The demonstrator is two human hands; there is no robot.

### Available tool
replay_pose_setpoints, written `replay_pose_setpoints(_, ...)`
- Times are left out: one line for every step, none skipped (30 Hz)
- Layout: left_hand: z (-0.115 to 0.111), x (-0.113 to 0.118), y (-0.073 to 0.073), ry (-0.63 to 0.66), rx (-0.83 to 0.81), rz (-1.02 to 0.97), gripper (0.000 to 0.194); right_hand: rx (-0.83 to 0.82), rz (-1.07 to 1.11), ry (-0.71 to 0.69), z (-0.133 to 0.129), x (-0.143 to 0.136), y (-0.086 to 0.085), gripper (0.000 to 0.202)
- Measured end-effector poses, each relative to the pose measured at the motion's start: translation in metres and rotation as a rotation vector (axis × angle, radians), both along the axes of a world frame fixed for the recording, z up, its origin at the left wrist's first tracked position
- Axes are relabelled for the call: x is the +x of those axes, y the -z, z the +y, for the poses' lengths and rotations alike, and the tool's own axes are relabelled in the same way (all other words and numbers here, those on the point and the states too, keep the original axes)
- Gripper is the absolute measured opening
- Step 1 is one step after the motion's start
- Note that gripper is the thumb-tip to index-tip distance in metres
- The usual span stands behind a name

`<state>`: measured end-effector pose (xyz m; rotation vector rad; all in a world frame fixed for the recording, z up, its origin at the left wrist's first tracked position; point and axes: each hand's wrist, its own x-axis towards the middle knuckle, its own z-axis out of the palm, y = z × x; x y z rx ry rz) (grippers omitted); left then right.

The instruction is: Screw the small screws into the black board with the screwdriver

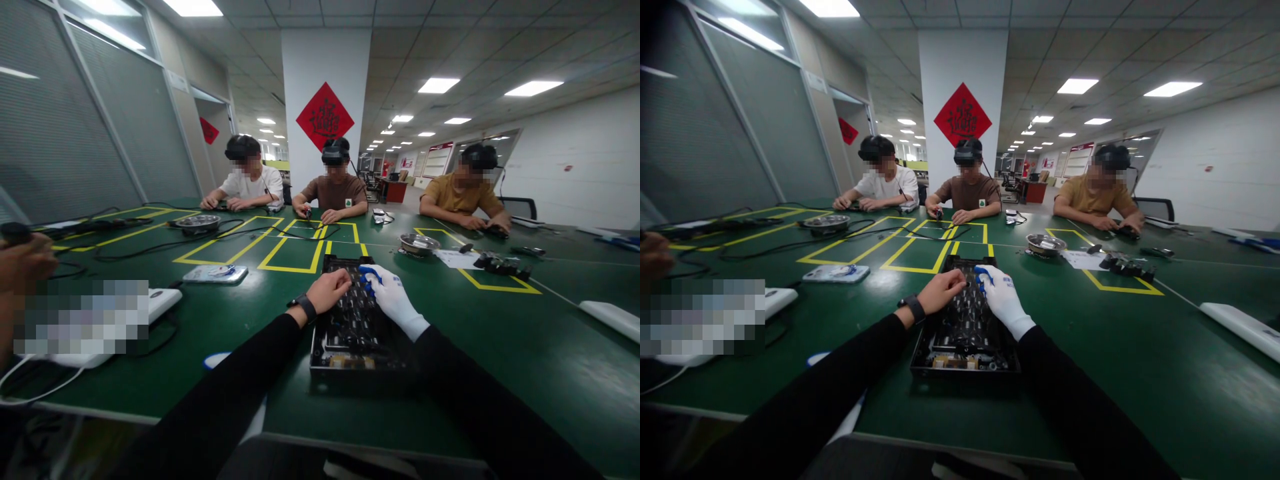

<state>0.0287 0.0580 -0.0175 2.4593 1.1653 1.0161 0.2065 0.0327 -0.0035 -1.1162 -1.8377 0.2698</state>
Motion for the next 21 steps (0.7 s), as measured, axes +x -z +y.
replay_pose_setpoints(-0.0002, 0.0001, 0.0, 0.003, -0.004, 0.001, 0.018, -0.02, 0.005, -0.01, -0.0009, 0.0005, -0.0003, 0.03)
replay_pose_setpoints(-0.0004, 0.0002, 0.0001, 0.005, -0.007, 0.001, 0.018, -0.037, 0.01, -0.015, -0.0017, 0.0011, -0.0007, 0.03)
replay_pose_setpoints(-0.0006, 0.0004, 0.0001, 0.007, -0.009, 0.001, 0.018, -0.046, 0.017, -0.016, -0.0022, 0.0018, -0.001, 0.029)
replay_pose_setpoints(-0.0008, 0.0005, 0.0001, 0.007, -0.009, 0.0, 0.018, -0.05, 0.024, -0.017, -0.0022, 0.0025, -0.0011, 0.028)
replay_pose_setpoints(-0.001, 0.0007, 0.0002, 0.005, -0.009, -0.001, 0.018, -0.049, 0.03, -0.02, -0.0019, 0.0031, -0.001, 0.028)
replay_pose_setpoints(-0.001, 0.0008, 0.0003, 0.003, -0.008, -0.002, 0.018, -0.044, 0.037, -0.022, -0.0012, 0.0036, -0.0007, 0.027)
replay_pose_setpoints(-0.001, 0.0008, 0.0004, 0.001, -0.008, -0.004, 0.018, -0.041, 0.042, -0.024, -0.0003, 0.004, -0.0003, 0.026)
replay_pose_setpoints(-0.0009, 0.0009, 0.0006, 0.002, -0.009, -0.005, 0.018, -0.038, 0.046, -0.025, 0.0007, 0.0042, 0.0002, 0.025)
replay_pose_setpoints(-0.0008, 0.0009, 0.0007, 0.003, -0.009, -0.007, 0.018, -0.04, 0.05, -0.029, 0.0017, 0.0043, 0.0008, 0.025)
replay_pose_setpoints(-0.0007, 0.0008, 0.0009, 0.005, -0.009, -0.008, 0.017, -0.046, 0.055, -0.037, 0.0026, 0.0043, 0.0012, 0.025)
replay_pose_setpoints(-0.0006, 0.0008, 0.001, 0.008, -0.007, -0.011, 0.017, -0.056, 0.062, -0.047, 0.0034, 0.0042, 0.0017, 0.025)
replay_pose_setpoints(-0.0006, 0.0007, 0.001, 0.009, -0.004, -0.014, 0.017, -0.065, 0.071, -0.058, 0.0039, 0.004, 0.0021, 0.025)
replay_pose_setpoints(-0.0007, 0.0006, 0.0009, 0.009, -0.002, -0.017, 0.018, -0.073, 0.08, -0.069, 0.0043, 0.0038, 0.0025, 0.025)
replay_pose_setpoints(-0.0008, 0.0005, 0.0007, 0.011, 0.001, -0.019, 0.018, -0.079, 0.088, -0.077, 0.0047, 0.0037, 0.0029, 0.025)
replay_pose_setpoints(-0.001, 0.0005, 0.0004, 0.013, 0.003, -0.021, 0.018, -0.088, 0.098, -0.077, 0.0051, 0.0035, 0.0035, 0.025)
replay_pose_setpoints(-0.0013, 0.0004, 0.0001, 0.017, 0.005, -0.023, 0.019, -0.103, 0.109, -0.069, 0.0055, 0.0034, 0.0041, 0.023)
replay_pose_setpoints(-0.0015, 0.0004, -0.0003, 0.02, 0.007, -0.028, 0.019, -0.121, 0.121, -0.054, 0.0059, 0.0033, 0.0048, 0.023)
replay_pose_setpoints(-0.0019, 0.0004, -0.0007, 0.021, 0.006, -0.032, 0.018, -0.14, 0.13, -0.038, 0.0063, 0.0032, 0.0055, 0.022)
replay_pose_setpoints(-0.0022, 0.0004, -0.001, 0.02, 0.006, -0.036, 0.018, -0.154, 0.138, -0.02, 0.0066, 0.0032, 0.006, 0.022)
replay_pose_setpoints(-0.0026, 0.0004, -0.0014, 0.017, 0.003, -0.039, 0.018, -0.161, 0.139, -0.005, 0.0067, 0.0031, 0.0064, 0.023)
replay_pose_setpoints(-0.003, 0.0005, -0.0018, 0.014, -0.001, -0.039, 0.018, -0.156, 0.13, 0.005, 0.0067, 0.003, 0.0066, 0.022)
